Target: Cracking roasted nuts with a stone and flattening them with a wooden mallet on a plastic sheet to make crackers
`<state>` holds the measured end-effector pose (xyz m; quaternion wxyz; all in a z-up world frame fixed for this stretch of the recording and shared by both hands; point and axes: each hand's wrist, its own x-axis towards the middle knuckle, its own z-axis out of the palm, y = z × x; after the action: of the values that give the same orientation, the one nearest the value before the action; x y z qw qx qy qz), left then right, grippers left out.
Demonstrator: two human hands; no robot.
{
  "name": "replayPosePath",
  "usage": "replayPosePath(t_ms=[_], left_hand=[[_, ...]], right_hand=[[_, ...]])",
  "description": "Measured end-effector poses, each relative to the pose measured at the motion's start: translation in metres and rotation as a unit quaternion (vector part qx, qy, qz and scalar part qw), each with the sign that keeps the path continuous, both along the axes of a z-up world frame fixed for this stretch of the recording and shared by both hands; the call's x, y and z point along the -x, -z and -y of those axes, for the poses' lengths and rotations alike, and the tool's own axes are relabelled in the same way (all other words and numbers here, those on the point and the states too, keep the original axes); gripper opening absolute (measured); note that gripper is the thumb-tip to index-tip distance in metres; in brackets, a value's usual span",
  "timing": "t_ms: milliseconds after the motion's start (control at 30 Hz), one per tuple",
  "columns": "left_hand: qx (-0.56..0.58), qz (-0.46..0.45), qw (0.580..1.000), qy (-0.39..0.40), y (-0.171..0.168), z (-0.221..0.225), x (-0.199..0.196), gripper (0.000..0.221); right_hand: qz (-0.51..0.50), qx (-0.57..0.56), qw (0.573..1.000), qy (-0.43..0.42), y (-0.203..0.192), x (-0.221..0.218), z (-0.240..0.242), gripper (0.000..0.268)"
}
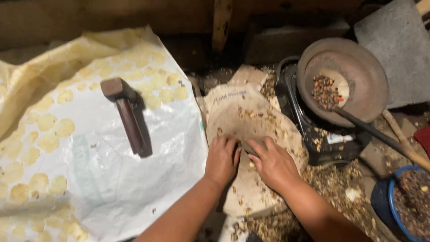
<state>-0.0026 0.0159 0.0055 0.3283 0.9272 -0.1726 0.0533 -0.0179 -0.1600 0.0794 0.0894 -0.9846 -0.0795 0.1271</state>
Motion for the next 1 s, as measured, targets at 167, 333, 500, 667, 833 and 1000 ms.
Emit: replayPosePath(t_ms=[167,333,500,667,833,1000], left_hand=[[0.032,0.018,0.999,-0.005,0.005,0.002,-0.008,0.012],[0.036,0.008,0.999,-0.023,0.011,0.005,-0.006,0.011],[0.064,-0.003,0.995,-0.078,0.004,0.014,-0.013,0.014],[-0.012,-0.019,0.999,-0.031,0.008,0.006,-0.007,0.032],[0.023,0.032,0.999,-0.012,0.001,-0.009,-0.004,0.027],[0.073,0.053,0.996,-0.014,0.004,-0.008,-0.006,0.016]], right_hand=[[-0.083,-0.096,0.982,0.139,0.010,-0.021,0.016,0.051],[-0.097,-0.101,0.980,0.141,-0.017,-0.019,-0.001,0.050],[-0.001,-0.054,0.995,0.088,0.007,0.000,0.007,0.054],[0.051,-0.137,0.982,0.118,-0.017,-0.003,-0.011,0.051],[0.024,-0.064,0.996,0.050,-0.008,-0.011,-0.012,0.047],[-0.071,-0.145,0.970,0.184,-0.023,-0.014,-0.014,0.052]])
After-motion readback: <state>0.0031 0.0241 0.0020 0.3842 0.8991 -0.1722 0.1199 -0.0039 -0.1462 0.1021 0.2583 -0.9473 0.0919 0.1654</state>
